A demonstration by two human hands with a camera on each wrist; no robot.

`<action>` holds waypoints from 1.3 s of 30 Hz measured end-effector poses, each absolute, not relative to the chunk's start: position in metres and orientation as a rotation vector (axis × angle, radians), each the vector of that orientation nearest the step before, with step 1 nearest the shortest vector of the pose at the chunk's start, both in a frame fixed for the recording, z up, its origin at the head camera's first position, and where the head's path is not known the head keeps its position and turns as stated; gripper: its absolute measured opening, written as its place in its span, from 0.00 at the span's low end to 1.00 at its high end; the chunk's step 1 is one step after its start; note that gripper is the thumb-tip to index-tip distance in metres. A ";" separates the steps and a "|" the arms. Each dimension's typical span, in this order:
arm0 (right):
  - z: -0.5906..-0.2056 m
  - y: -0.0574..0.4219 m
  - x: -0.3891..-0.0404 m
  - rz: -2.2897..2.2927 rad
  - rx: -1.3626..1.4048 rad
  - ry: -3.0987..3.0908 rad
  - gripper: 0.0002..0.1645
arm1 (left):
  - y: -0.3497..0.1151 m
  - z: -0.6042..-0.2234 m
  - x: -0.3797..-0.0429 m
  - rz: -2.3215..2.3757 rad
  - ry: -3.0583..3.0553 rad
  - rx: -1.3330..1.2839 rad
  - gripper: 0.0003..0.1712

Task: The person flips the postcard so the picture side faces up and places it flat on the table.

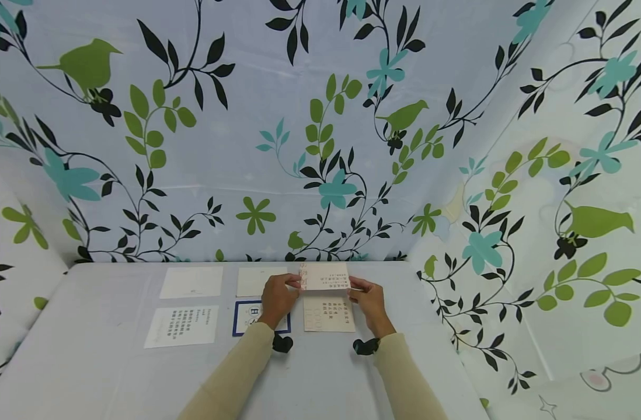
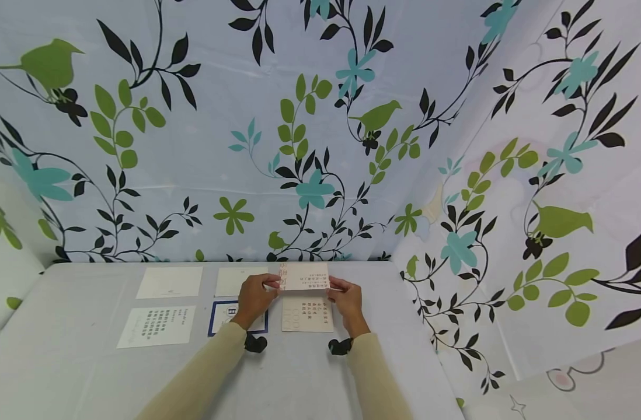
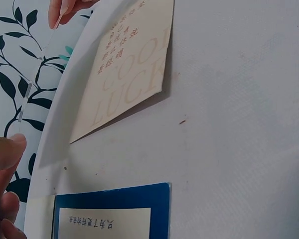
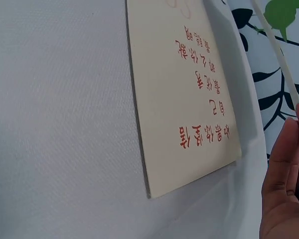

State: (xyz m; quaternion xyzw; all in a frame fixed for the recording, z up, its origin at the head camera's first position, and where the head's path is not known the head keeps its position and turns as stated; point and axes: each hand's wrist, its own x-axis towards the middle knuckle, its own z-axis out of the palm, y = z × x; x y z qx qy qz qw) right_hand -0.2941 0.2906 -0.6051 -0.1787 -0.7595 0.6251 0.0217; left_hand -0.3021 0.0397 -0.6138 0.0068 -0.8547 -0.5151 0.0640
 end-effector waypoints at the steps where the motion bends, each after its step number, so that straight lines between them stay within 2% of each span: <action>1: -0.606 0.290 -0.293 1.928 -0.571 -2.350 0.21 | 0.040 -0.615 -0.302 -1.553 -2.581 0.028 0.14; 17: -0.613 0.283 -0.287 1.741 -0.775 -2.361 0.12 | 0.044 -0.627 -0.302 -1.517 -2.648 -0.019 0.14; 28: -0.616 0.276 -0.287 1.622 -0.773 -2.448 0.13 | 0.043 -0.631 -0.304 -1.519 -2.679 -0.077 0.18; 39: -0.612 0.266 -0.284 1.462 -0.757 -2.488 0.11 | 0.032 -0.623 -0.302 -1.509 -2.673 -0.034 0.17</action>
